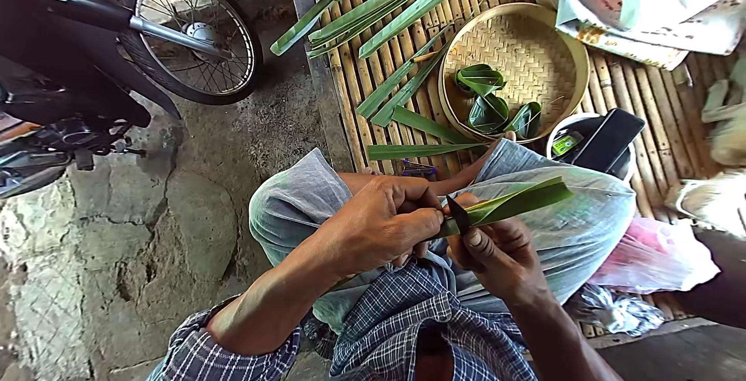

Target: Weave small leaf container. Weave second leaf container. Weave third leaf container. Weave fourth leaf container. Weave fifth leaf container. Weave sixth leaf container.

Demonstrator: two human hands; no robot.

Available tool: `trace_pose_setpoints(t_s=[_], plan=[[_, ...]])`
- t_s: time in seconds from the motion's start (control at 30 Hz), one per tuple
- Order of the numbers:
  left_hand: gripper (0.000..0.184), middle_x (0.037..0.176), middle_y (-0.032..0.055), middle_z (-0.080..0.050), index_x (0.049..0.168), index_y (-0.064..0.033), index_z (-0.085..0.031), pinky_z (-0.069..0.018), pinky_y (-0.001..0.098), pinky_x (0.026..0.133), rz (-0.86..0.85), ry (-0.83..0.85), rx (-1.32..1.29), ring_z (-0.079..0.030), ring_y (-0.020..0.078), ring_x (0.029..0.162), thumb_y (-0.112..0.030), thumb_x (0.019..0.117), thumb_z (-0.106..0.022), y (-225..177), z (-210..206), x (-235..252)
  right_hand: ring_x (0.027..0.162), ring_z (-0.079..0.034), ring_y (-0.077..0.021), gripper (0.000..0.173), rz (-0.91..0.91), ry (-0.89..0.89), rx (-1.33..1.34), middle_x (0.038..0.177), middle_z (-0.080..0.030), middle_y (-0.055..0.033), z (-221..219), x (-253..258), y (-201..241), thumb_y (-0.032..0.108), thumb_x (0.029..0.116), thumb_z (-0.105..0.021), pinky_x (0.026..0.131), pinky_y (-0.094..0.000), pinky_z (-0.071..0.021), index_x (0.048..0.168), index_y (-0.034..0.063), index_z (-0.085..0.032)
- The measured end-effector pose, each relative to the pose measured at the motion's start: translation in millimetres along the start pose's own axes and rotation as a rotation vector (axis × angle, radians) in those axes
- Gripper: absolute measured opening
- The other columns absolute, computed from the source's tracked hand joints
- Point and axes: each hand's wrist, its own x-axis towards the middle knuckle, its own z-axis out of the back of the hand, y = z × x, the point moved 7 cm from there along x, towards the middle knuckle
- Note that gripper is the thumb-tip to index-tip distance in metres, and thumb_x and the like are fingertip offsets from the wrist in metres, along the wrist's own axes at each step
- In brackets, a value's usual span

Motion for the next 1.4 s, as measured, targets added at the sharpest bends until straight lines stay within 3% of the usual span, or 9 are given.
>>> trace_pose_setpoints(t_s=[0.47,0.8,0.93,1.23,1.4], plan=[[0.014,0.066,0.0058,-0.063,0.093,-0.0046,-0.070,-0.0437,0.0189,0.041,-0.006,-0.006,0.059,-0.055,0.0091,0.048,-0.010,0.0981,-0.058,-2.0,-1.2,0.9,0.061,-0.048,-0.0010,0.025,0.025,-0.031,-0.009,0.085,-0.061,-0.0026,-1.2,0.1,1.6,0.018,0.1083,-0.053,0.053,-0.0171,-0.0420,0.126,0.0042,-0.064],[0.015,0.071,0.0032,-0.068,0.096,-0.0053,-0.072,-0.0511,0.0200,0.044,-0.067,-0.013,0.179,-0.061,0.0086,0.051,-0.013,0.0988,-0.060,-6.1,-1.3,-1.6,0.061,-0.048,-0.0004,0.023,-0.042,-0.060,0.103,0.087,-0.063,-0.0030,-2.0,-2.6,-0.4,0.019,0.1075,-0.055,0.053,-0.0165,-0.0413,0.121,0.0042,-0.067],[0.014,0.078,-0.0022,-0.071,0.095,-0.0091,-0.074,-0.0548,0.0187,0.052,-0.133,0.024,0.304,-0.064,0.0049,0.060,-0.017,0.0997,-0.064,-10.6,-3.0,-6.2,0.063,-0.049,0.0000,0.023,-0.078,-0.028,0.170,0.098,-0.066,-0.0060,-0.9,-3.9,1.7,0.019,0.1073,-0.055,0.053,-0.0156,-0.0408,0.120,0.0034,-0.067],[0.022,0.087,-0.0082,-0.072,0.104,-0.0115,-0.076,-0.0565,0.0148,0.061,-0.234,0.093,0.522,-0.066,-0.0018,0.071,-0.028,0.1031,-0.062,-18.0,-3.3,-18.5,0.061,-0.049,0.0023,0.024,-0.138,-0.027,0.088,0.090,-0.066,-0.0043,8.7,-3.0,5.0,0.018,0.1075,-0.054,0.053,-0.0135,-0.0406,0.119,0.0015,-0.068],[0.024,0.089,-0.0070,-0.073,0.108,-0.0113,-0.076,-0.0584,0.0177,0.064,-0.253,0.102,0.565,-0.067,0.0000,0.074,-0.030,0.1031,-0.062,-20.4,-6.3,-29.1,0.059,-0.047,0.0003,0.019,-0.168,-0.081,0.081,0.074,-0.058,-0.0005,15.7,2.7,4.0,0.017,0.1065,-0.056,0.053,-0.0149,-0.0400,0.114,0.0058,-0.069]])
